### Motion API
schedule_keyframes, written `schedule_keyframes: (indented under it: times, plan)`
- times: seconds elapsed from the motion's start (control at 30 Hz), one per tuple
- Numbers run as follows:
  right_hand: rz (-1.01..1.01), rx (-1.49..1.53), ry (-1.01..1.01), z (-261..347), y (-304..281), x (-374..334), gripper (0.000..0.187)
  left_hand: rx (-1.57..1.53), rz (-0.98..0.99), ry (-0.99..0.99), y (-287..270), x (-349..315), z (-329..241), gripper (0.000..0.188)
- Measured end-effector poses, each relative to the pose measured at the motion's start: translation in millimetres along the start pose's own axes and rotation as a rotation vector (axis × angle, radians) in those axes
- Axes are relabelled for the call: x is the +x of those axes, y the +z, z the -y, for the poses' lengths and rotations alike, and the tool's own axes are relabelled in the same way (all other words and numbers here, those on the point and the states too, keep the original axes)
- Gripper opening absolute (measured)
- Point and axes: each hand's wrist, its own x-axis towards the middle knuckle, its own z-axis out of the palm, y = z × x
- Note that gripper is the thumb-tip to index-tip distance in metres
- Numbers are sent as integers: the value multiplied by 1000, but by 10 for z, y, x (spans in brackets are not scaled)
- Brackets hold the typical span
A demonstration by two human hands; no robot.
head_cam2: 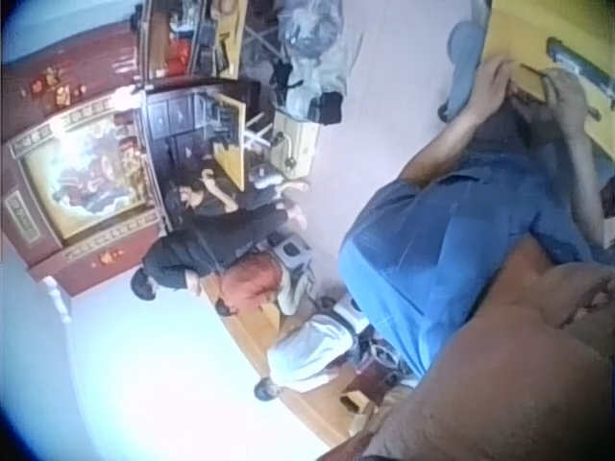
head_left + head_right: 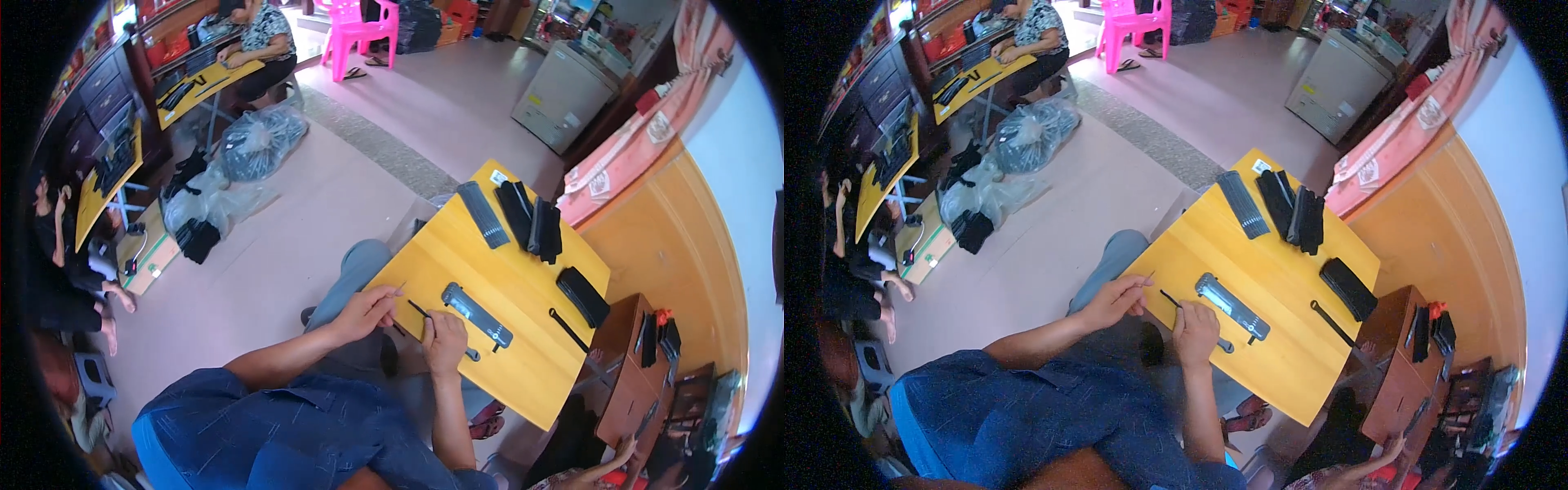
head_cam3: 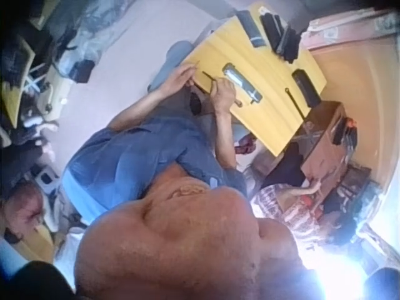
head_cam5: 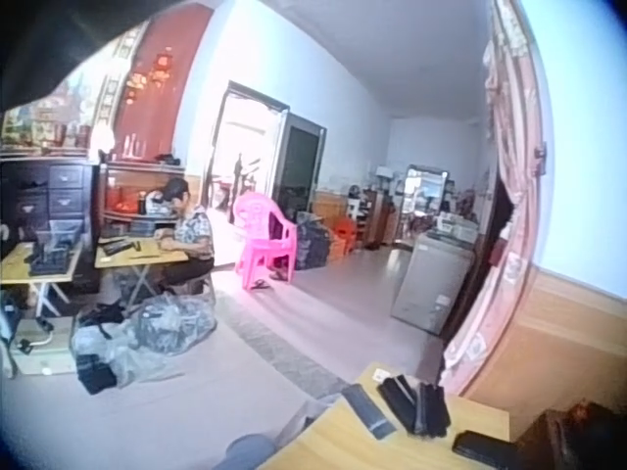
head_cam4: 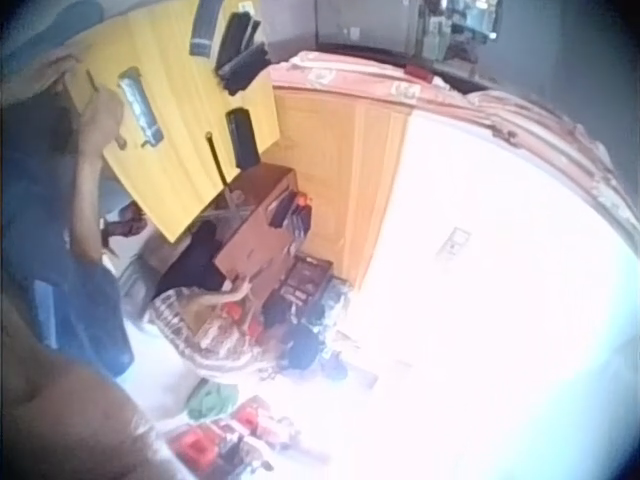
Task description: Assembling plastic and fabric components for a manufactured product at a workbench.
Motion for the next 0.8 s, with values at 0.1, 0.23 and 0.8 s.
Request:
schedule_keyframes:
  times: [0.1,0.23,0.8]
  plan:
    - [-49,-3,37,-12,-45,-51,10,78,62,-35,45,47,-137,21]
    - [-114,-37,34,-181,-31,-99,6,89,15,201,145,307,49,22]
    - [-142,11,125,-208,-20,-228,8,27,97,70,352,501,-202,18]
